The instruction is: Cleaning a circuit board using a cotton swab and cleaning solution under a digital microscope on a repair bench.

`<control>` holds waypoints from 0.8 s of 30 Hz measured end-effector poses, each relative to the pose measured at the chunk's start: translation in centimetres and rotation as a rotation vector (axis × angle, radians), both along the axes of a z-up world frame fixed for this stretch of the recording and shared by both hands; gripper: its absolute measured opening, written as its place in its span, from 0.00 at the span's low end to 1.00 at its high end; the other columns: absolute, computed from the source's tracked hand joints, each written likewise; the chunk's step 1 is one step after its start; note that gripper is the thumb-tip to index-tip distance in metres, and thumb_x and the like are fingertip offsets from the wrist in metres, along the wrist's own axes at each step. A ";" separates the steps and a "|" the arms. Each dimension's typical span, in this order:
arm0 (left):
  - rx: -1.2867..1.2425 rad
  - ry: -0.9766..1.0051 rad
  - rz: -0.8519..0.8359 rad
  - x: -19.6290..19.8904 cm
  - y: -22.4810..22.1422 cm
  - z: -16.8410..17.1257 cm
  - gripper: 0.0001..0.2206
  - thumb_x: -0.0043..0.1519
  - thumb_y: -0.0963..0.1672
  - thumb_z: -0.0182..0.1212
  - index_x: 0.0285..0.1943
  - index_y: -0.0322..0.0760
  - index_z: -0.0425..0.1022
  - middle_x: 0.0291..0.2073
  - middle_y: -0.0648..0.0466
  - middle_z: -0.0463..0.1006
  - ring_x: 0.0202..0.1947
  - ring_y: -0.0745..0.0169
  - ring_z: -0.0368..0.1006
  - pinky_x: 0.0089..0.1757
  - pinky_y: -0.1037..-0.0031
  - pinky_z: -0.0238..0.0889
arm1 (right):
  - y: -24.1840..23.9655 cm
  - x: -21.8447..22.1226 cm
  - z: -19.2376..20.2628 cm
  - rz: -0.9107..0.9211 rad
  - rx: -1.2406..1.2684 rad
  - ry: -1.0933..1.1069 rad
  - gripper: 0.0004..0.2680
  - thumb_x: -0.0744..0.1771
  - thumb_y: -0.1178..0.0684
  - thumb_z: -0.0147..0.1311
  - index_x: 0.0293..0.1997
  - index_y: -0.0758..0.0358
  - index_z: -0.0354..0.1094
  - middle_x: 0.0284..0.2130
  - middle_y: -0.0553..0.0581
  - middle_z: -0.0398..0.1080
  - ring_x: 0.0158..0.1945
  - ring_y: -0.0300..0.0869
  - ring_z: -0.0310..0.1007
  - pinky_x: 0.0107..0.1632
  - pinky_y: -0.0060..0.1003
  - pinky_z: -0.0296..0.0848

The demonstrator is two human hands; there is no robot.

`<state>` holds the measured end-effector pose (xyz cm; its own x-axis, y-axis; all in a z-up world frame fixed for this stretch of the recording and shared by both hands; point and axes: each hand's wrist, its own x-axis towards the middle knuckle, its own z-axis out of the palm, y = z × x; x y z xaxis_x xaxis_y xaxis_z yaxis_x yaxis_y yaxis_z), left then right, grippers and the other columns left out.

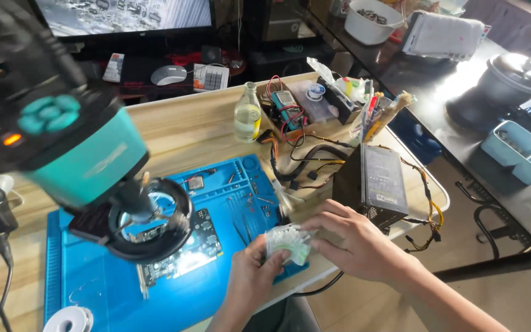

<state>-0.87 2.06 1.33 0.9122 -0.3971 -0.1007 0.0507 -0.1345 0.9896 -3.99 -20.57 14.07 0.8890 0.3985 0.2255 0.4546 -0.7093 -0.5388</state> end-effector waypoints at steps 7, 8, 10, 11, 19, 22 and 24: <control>-0.101 -0.081 -0.101 -0.8 1.6 -1.6 0.12 0.70 0.52 0.67 0.49 0.42 0.85 0.25 0.63 0.73 0.27 0.73 0.61 0.30 0.72 0.55 | 1.0 0.5 -0.4 0.145 -0.145 0.023 0.11 0.71 0.56 0.47 0.51 0.52 0.80 0.33 0.51 0.70 0.39 0.48 0.73 0.45 0.45 0.68; -0.101 -0.087 -0.119 -1.0 1.8 -1.5 0.12 0.70 0.51 0.67 0.52 0.42 0.87 0.26 0.64 0.73 0.27 0.73 0.60 0.31 0.73 0.54 | 1.2 0.5 -0.4 0.174 -0.191 -0.016 0.11 0.74 0.51 0.47 0.55 0.52 0.80 0.31 0.50 0.70 0.35 0.48 0.74 0.41 0.46 0.69; -0.100 -0.112 -0.113 -1.1 2.1 -0.8 0.14 0.69 0.51 0.67 0.54 0.43 0.87 0.34 0.63 0.80 0.30 0.73 0.66 0.32 0.73 0.58 | 1.4 0.6 -0.1 0.193 -0.227 -0.028 0.10 0.74 0.48 0.50 0.55 0.51 0.80 0.32 0.51 0.72 0.36 0.49 0.75 0.43 0.46 0.70; -0.098 -0.130 -0.105 -1.3 2.3 -0.5 0.15 0.68 0.52 0.67 0.57 0.43 0.88 0.41 0.62 0.88 0.32 0.72 0.72 0.34 0.72 0.62 | 1.7 0.7 -0.1 0.213 -0.261 -0.033 0.10 0.74 0.45 0.52 0.56 0.51 0.80 0.33 0.51 0.75 0.38 0.50 0.76 0.44 0.46 0.72; -0.180 -0.130 -0.126 -1.3 2.8 -0.8 0.16 0.64 0.50 0.74 0.56 0.40 0.86 0.38 0.60 0.85 0.35 0.72 0.74 0.36 0.75 0.66 | 2.8 0.1 0.5 0.135 -0.191 0.010 0.06 0.72 0.48 0.58 0.38 0.53 0.72 0.29 0.49 0.74 0.32 0.46 0.73 0.38 0.42 0.71; -0.233 -0.099 -0.131 -1.2 2.6 -0.7 0.14 0.64 0.49 0.74 0.53 0.37 0.85 0.38 0.59 0.84 0.37 0.71 0.76 0.36 0.74 0.69 | 2.0 0.4 -0.1 0.057 -0.163 0.088 0.08 0.71 0.44 0.58 0.39 0.53 0.71 0.31 0.49 0.78 0.33 0.46 0.77 0.40 0.41 0.72; -0.251 -0.080 -0.130 -0.9 2.4 -0.5 0.13 0.64 0.49 0.75 0.51 0.37 0.85 0.38 0.58 0.83 0.37 0.70 0.76 0.36 0.73 0.70 | 1.8 0.5 0.1 0.050 -0.132 0.074 0.08 0.71 0.44 0.58 0.39 0.54 0.72 0.32 0.50 0.79 0.35 0.47 0.78 0.44 0.41 0.73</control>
<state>-1.78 4.44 0.85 0.8531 -0.5147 0.0853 -0.0303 0.1144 0.9930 -3.48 -18.76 14.20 0.8797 0.4641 0.1031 0.4534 -0.7538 -0.4756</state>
